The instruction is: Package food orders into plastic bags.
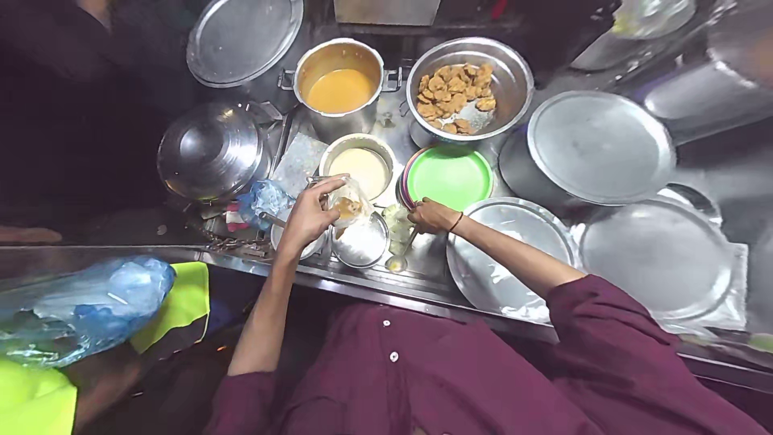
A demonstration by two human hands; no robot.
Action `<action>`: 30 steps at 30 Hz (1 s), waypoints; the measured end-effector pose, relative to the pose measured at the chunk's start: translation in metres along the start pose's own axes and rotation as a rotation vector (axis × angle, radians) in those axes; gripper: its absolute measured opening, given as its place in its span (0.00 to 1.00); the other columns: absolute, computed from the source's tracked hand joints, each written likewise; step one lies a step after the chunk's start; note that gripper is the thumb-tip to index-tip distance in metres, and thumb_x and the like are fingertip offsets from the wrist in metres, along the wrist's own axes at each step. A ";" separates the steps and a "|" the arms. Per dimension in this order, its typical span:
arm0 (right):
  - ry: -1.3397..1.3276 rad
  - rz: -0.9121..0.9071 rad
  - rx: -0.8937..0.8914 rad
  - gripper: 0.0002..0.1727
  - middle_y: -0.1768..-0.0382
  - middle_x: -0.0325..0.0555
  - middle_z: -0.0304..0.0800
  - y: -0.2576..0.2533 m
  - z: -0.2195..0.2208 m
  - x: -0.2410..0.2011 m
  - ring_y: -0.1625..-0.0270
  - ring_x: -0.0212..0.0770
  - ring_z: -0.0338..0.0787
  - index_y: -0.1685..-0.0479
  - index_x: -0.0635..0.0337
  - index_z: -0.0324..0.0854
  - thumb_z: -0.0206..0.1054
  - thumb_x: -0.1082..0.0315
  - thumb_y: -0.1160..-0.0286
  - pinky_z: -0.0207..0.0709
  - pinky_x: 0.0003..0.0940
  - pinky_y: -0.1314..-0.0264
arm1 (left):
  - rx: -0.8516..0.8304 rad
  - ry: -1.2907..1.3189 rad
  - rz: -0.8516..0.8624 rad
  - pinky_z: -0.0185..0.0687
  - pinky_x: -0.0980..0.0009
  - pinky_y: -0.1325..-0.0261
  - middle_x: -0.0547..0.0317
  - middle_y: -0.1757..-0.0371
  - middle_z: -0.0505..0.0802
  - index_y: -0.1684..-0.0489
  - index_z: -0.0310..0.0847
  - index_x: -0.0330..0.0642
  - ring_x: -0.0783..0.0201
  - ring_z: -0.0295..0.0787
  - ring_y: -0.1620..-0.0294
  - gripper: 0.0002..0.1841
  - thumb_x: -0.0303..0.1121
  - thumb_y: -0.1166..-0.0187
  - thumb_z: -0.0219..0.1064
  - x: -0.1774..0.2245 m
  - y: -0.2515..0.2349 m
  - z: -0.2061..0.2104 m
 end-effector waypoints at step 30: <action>-0.549 -0.094 1.258 0.19 0.36 0.47 0.85 0.148 -0.209 -0.075 0.29 0.48 0.80 0.49 0.54 0.90 0.78 0.52 0.33 0.74 0.51 0.27 | 0.279 -0.026 0.147 0.90 0.66 0.76 0.73 0.37 0.95 0.47 0.96 0.56 0.70 0.91 0.76 0.22 0.19 0.17 0.56 0.023 0.012 0.026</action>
Point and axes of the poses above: each hand's wrist, its own y-axis away from the middle knuckle, its own z-axis out of the palm, x = y × z, the point moved 5 cm from there along -y, towards the middle knuckle
